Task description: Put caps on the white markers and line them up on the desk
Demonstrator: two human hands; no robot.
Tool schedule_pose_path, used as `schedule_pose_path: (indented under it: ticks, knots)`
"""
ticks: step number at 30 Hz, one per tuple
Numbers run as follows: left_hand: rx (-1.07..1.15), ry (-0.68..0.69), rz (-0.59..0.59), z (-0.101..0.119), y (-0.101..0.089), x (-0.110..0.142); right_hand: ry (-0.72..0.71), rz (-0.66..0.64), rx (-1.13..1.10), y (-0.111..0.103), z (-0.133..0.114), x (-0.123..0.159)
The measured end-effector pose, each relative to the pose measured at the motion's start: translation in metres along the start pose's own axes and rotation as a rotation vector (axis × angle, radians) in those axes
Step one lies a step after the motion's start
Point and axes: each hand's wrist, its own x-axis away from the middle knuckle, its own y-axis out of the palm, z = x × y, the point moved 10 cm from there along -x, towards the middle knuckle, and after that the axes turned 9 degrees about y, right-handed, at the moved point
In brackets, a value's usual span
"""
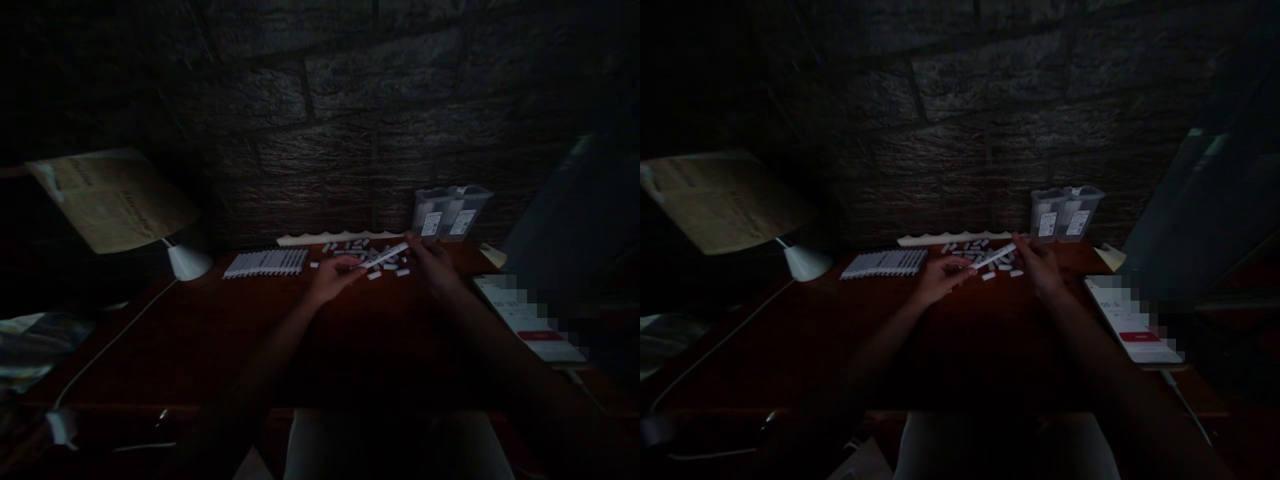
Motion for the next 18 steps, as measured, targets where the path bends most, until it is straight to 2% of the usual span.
schedule_pose_path:
  ticks: [2, 6, 12, 18]
  knots:
    - [-0.172, 0.131, -0.118, 0.007, 0.021, 0.008, -0.052, -0.005, -0.015, 0.002, -0.009, 0.004]
    - [-0.373, 0.277, -0.214, 0.013, 0.045, 0.02, -0.11, -0.065, -0.016, 0.011, -0.018, 0.009]
    - [-0.476, 0.278, -0.294, 0.012, 0.048, 0.019, -0.122, -0.169, -0.035, 0.019, -0.014, 0.008]
    - [-0.524, 0.314, -0.354, 0.017, 0.054, 0.021, -0.117, -0.189, -0.01, 0.023, -0.013, 0.01]
